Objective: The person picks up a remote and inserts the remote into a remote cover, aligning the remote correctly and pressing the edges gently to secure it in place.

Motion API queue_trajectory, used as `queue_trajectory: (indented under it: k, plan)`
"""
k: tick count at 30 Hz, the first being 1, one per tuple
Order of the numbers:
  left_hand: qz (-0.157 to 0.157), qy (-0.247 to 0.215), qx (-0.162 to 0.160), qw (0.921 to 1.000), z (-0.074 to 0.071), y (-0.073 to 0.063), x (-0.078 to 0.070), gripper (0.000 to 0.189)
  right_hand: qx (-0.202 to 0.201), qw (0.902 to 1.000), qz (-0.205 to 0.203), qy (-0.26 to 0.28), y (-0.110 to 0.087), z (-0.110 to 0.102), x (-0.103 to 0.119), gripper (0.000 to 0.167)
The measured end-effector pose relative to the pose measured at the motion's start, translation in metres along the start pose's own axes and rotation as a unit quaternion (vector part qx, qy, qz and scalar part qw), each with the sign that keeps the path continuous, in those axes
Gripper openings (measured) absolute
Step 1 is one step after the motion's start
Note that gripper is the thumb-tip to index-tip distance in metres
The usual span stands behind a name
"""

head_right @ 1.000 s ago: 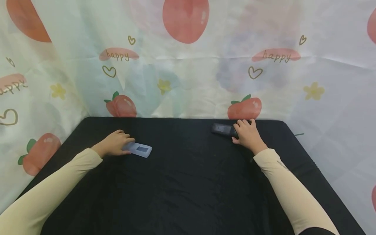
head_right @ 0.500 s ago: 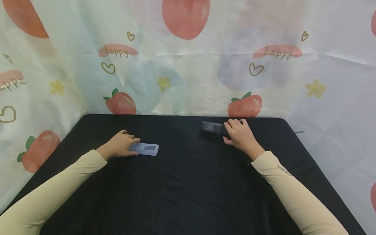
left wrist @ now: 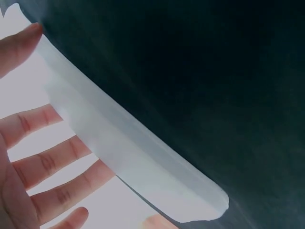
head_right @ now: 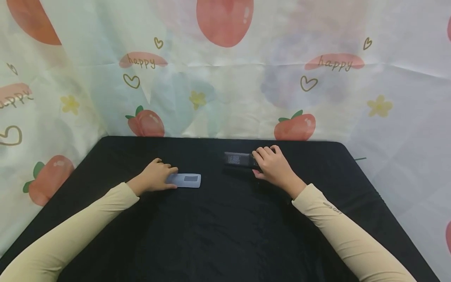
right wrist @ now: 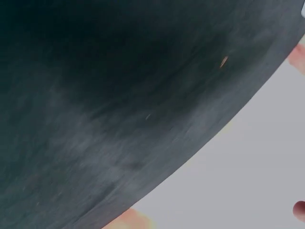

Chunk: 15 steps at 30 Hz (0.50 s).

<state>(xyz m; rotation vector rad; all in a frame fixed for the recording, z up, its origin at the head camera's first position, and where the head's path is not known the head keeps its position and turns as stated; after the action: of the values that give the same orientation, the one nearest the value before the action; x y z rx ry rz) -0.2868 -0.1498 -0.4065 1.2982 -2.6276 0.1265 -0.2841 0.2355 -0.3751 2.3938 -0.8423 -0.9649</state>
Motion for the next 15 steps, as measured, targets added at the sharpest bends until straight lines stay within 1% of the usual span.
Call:
queue_trajectory:
  k: [7,9,10,15]
  plan:
    - [0.0,-0.009,-0.004,0.9999,-0.003,0.006,-0.013,0.05,-0.004,0.9998,-0.009,0.015,0.011,-0.001,0.018,0.06]
    - [-0.001,-0.016,0.003,0.9999,-0.005,0.008,-0.018,0.05,-0.003,0.9997,-0.014,0.022,0.014,-0.001,0.023,0.061]
    - [0.0,-0.014,0.001,0.9999,-0.006,0.009,-0.021,0.05,-0.002,0.9996,-0.016,0.025,0.015,-0.001,0.025,0.061]
    - [-0.005,-0.016,0.021,0.9996,-0.013,0.014,-0.034,0.053,0.001,0.9992,-0.018,0.035,0.021,-0.001,0.034,0.06]
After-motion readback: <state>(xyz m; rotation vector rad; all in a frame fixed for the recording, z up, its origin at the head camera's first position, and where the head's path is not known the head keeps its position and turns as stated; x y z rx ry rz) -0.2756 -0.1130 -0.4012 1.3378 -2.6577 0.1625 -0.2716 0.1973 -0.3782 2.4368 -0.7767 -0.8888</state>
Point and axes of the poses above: each hand's wrist, its own y-axis towards the middle knuckle, its own z-axis out of the palm, x = y × z, the point moved 1 cm from there along y, towards the middle knuckle, and after that the axes turned 1 degree about x, right-handed, at the moved point
